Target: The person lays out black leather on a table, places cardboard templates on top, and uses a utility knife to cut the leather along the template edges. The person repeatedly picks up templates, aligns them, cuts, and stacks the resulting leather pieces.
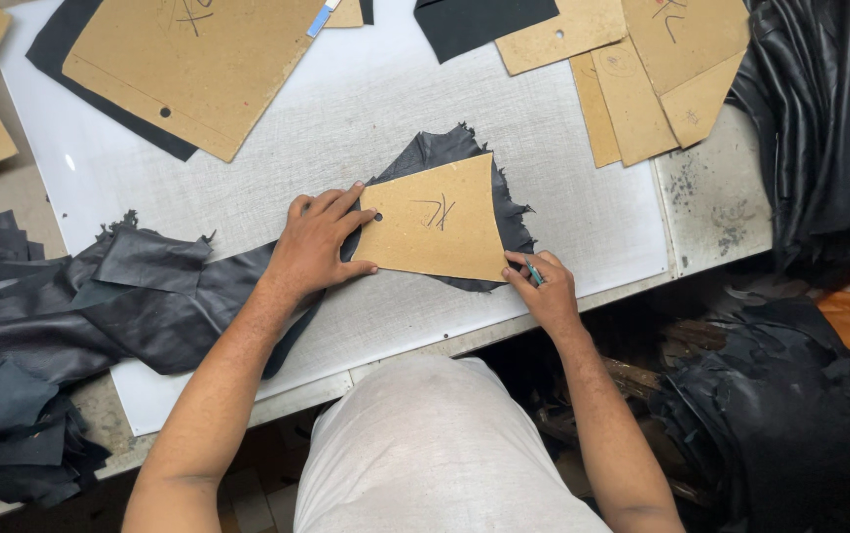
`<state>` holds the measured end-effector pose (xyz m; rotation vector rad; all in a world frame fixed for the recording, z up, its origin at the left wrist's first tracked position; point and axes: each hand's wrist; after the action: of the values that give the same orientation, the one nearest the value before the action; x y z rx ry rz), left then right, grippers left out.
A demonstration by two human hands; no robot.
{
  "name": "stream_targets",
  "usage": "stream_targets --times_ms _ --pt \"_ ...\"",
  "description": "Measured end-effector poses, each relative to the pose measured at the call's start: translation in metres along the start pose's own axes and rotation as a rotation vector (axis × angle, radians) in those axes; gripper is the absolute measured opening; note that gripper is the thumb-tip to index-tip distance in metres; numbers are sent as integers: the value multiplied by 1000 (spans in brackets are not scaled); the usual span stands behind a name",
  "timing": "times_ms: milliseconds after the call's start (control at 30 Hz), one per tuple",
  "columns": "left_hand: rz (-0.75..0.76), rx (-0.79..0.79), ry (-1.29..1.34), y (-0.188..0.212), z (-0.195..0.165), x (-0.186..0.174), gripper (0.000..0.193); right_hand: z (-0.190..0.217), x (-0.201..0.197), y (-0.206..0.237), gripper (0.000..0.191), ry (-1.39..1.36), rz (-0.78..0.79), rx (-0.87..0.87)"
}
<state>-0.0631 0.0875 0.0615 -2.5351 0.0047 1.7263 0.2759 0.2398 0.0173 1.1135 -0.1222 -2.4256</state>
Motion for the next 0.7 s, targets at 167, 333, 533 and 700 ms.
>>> stream_targets --times_ms 167,333,533,700 --pt "-16 -2 -25 -4 -6 -7 84 1 -1 0 27 18 -13 10" --pt "72 3 -6 -4 -3 -14 79 -1 0 2 31 -8 -17 -3" --pt "42 6 27 -4 6 -6 79 -3 5 1 34 -21 -58 -62" --pt "122 -19 7 -7 11 -4 83 -4 7 0 33 -10 -31 -32"
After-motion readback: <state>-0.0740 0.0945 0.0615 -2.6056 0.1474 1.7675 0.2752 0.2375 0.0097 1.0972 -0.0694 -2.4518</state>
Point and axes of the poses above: each hand's wrist, its own y-axis away from the middle knuckle, its own x-axis out of the palm, z = x × y, and after that the axes turned 10 degrees about x, right-handed
